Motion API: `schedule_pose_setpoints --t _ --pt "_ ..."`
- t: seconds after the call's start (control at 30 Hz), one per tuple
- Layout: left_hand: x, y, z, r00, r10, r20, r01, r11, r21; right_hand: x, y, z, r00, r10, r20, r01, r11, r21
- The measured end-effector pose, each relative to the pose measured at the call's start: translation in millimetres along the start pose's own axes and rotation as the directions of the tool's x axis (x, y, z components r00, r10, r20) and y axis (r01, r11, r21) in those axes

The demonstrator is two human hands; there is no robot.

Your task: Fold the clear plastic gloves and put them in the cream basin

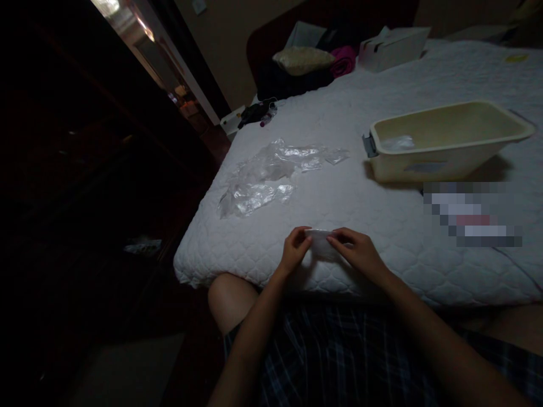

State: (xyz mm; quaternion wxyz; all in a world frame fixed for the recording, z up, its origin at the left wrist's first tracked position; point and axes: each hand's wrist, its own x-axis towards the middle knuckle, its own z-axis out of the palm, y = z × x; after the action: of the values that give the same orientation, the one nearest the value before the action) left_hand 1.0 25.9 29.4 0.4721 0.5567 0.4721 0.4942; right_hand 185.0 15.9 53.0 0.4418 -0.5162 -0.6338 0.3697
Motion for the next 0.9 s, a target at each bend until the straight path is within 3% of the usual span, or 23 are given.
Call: schedule_pose_setpoints --t 0.13,0.2,0.3,0.57,0.73,0.9 --pt "4 -4 0.9 0.988 -0.125 0.090 0.144 0.958 -0.249 4 -5 0 0.981 0.149 -0.126 -0.126 0.977 0.173" --pt "6 -7 1.7 0.971 -0.192 0.145 0.226 0.934 -0.278 8 -4 -1 0.968 0.196 -0.158 -0.158 0.962 0.222" --pt "7 -10 4.3 0.958 -0.253 0.137 0.284 0.907 -0.312 13 4 -3 0.961 0.219 -0.166 -0.172 0.950 0.259" --pt "5 -10 10.5 0.951 -0.293 0.095 0.308 0.887 -0.343 15 35 2 0.958 0.194 -0.213 -0.123 0.944 0.305" --pt "3 -10 11.6 0.949 -0.301 0.098 0.316 0.902 -0.295 12 39 7 0.942 0.221 -0.254 -0.140 0.944 0.300" --pt "3 -17 15.7 0.952 -0.299 0.063 0.305 0.912 -0.276 11 39 5 0.949 0.229 -0.217 -0.150 0.933 0.328"
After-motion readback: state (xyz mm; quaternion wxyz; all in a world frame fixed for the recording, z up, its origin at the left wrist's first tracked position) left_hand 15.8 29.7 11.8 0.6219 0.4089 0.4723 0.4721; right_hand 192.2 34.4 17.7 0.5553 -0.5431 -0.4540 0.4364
